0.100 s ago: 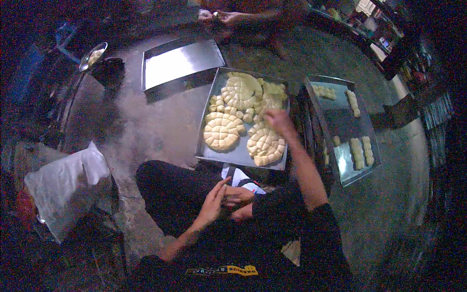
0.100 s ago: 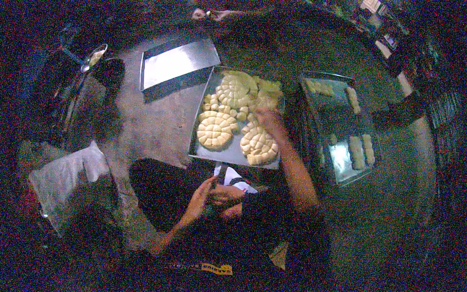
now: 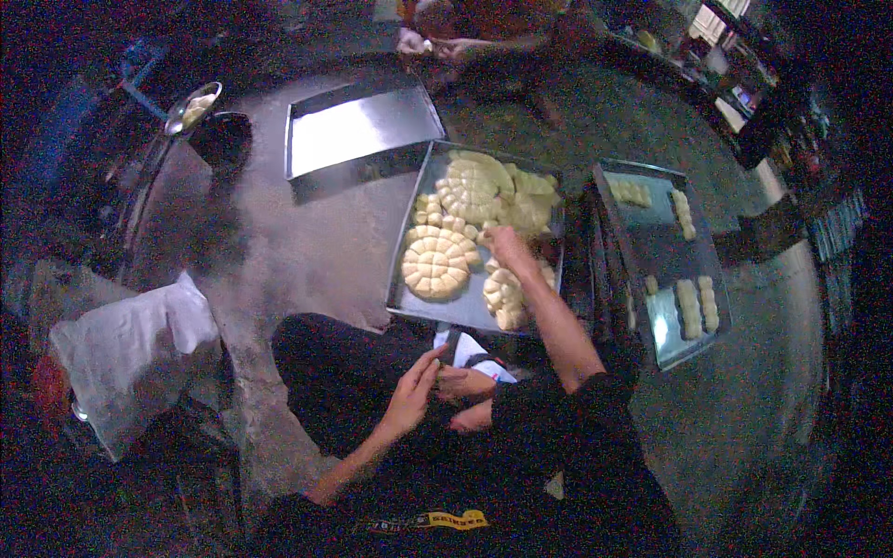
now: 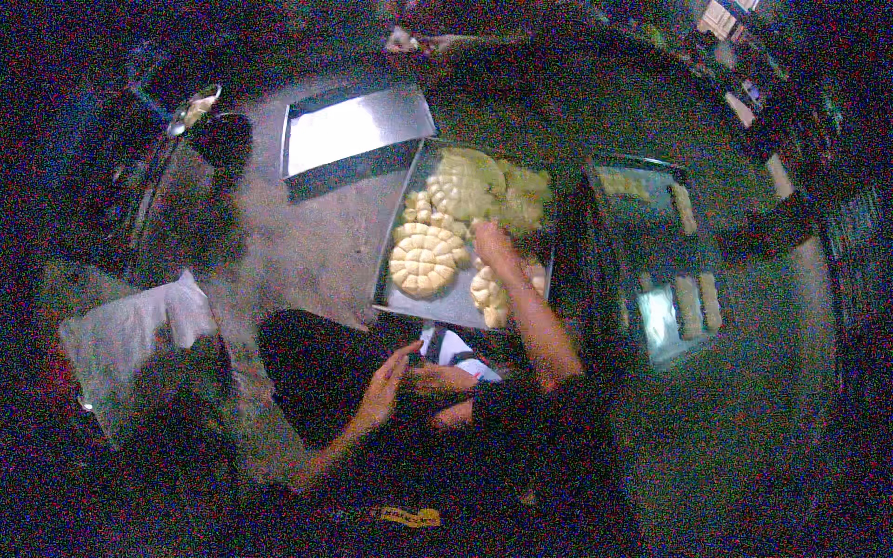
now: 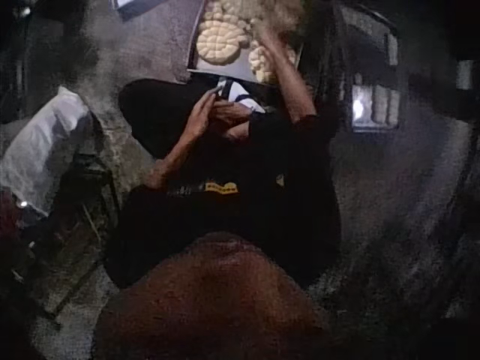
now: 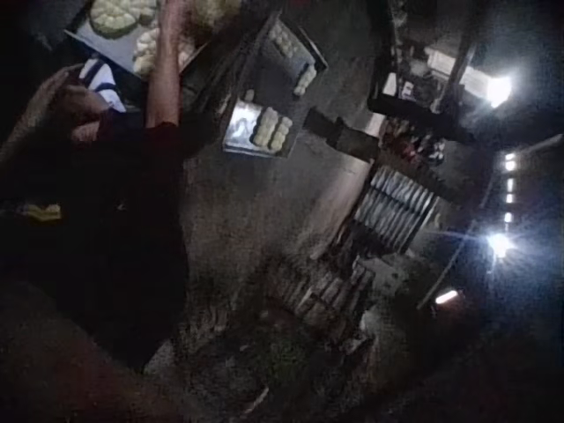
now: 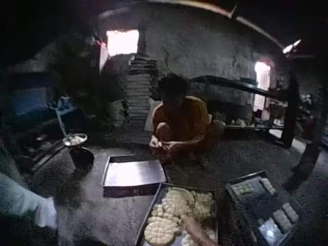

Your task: The person shapes pieces of dough into braided or patterned rolls by hand and places them onto metal baking trays on the floor.

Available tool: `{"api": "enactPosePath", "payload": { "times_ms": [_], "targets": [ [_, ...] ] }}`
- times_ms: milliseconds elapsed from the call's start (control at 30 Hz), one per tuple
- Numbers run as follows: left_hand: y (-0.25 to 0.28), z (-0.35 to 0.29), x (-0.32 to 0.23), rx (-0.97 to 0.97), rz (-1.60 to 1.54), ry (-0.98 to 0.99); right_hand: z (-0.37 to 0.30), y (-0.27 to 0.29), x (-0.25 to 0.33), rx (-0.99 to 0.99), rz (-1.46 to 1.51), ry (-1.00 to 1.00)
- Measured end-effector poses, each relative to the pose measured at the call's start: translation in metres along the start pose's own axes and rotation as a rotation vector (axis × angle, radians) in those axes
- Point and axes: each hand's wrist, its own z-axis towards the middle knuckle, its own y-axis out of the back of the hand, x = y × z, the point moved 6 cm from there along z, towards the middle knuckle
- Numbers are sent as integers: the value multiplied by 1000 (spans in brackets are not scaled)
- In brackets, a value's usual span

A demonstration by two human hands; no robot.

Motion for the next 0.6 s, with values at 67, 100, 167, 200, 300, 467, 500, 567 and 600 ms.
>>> {"api": "enactPosePath", "payload": {
  "times_ms": [67, 100, 167, 200, 300, 467, 500, 567, 600],
  "targets": [
    [-4, 4, -27, 37, -219, 40, 20, -11, -20, -209, -33, -71],
    [-3, 3, -41, 27, -211, 49, 23, -25, -34, -279, -53, -83],
    [1, 6, -31, 14, -302, 23, 27, -30, -57, -422, -89, -88],
    [9, 4, -20, -8, -335, 36, 27, -35, -45, -460, -39, -42],
    [12, -1, -9, -11, -574, 140, 5, -17, -78, -453, 161, -198],
    [8, 7, 19, -59, -666, 264, -81, 36, -25, -689, 371, -40],
    [13, 10, 25, -68, -664, 270, -97, 42, 15, -607, 473, -48],
    [-5, 26, 26, -15, -731, 302, -155, 86, 69, -504, 495, -63],
    [-14, 31, 24, 29, -783, 312, -179, 97, 89, -469, 477, -46]
  ]
}}
